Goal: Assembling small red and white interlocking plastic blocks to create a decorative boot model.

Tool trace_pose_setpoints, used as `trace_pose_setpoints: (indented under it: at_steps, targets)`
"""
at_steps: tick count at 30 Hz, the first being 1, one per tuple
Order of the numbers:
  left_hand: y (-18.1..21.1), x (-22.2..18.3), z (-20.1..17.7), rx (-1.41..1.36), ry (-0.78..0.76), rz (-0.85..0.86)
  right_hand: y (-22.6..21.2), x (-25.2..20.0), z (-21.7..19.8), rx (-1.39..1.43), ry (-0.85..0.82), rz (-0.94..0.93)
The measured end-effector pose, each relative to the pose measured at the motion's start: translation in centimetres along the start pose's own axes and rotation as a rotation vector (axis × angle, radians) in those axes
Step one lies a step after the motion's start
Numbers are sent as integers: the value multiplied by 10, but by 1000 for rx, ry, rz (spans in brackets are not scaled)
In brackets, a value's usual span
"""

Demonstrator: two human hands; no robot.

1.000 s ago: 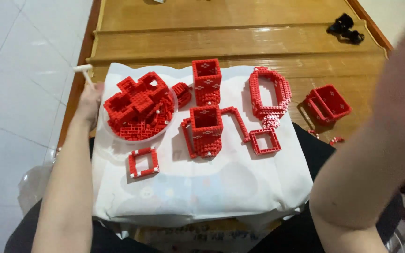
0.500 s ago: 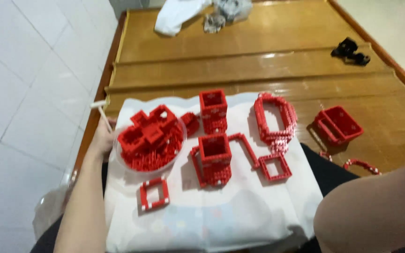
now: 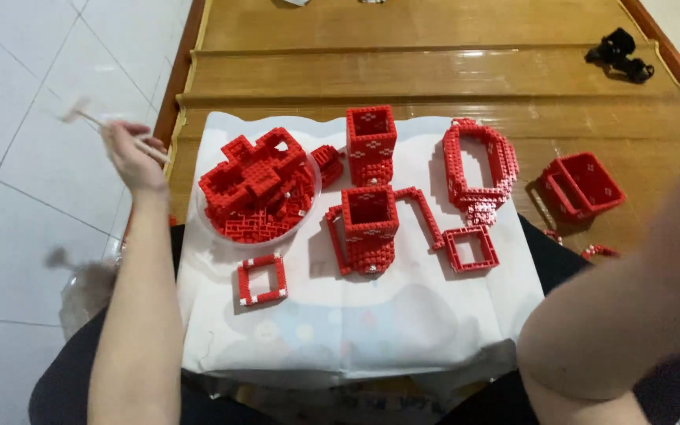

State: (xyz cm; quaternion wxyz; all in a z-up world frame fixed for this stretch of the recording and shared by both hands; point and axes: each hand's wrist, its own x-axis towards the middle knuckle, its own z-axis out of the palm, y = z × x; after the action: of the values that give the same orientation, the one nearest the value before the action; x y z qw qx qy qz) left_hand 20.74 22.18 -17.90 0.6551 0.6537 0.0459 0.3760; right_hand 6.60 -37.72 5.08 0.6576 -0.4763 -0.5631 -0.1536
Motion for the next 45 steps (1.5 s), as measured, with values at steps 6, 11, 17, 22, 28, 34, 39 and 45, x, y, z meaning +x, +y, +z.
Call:
trace_pose_setpoints:
  at_steps: [6, 11, 17, 22, 28, 34, 39, 45]
  targets:
    - [220, -62, 55, -9, -416, 203, 116, 19, 52, -517, -82, -88]
    - [241, -101, 83, 73, -668, 373, 104, 20, 88, -764, -353, 524]
    - [249, -148, 106, 105, -685, 619, 87, 35, 111, -892, -700, 1029]
    - [254, -166, 109, 206, -634, 820, 79, 39, 115, -1036, -727, 1141]
    - [270, -160, 101, 378, -1135, 689, 74, 51, 120, -1023, -718, 1260]
    - [247, -148, 88, 151, -1044, 462, 74, 48, 122, -979, -695, 1304]
    - [226, -138, 76, 4, -782, 604, 70, 50, 121, -947, -671, 1349]
    - [256, -154, 81, -124, -1040, 414, 75, 43, 119, -904, -645, 1324]
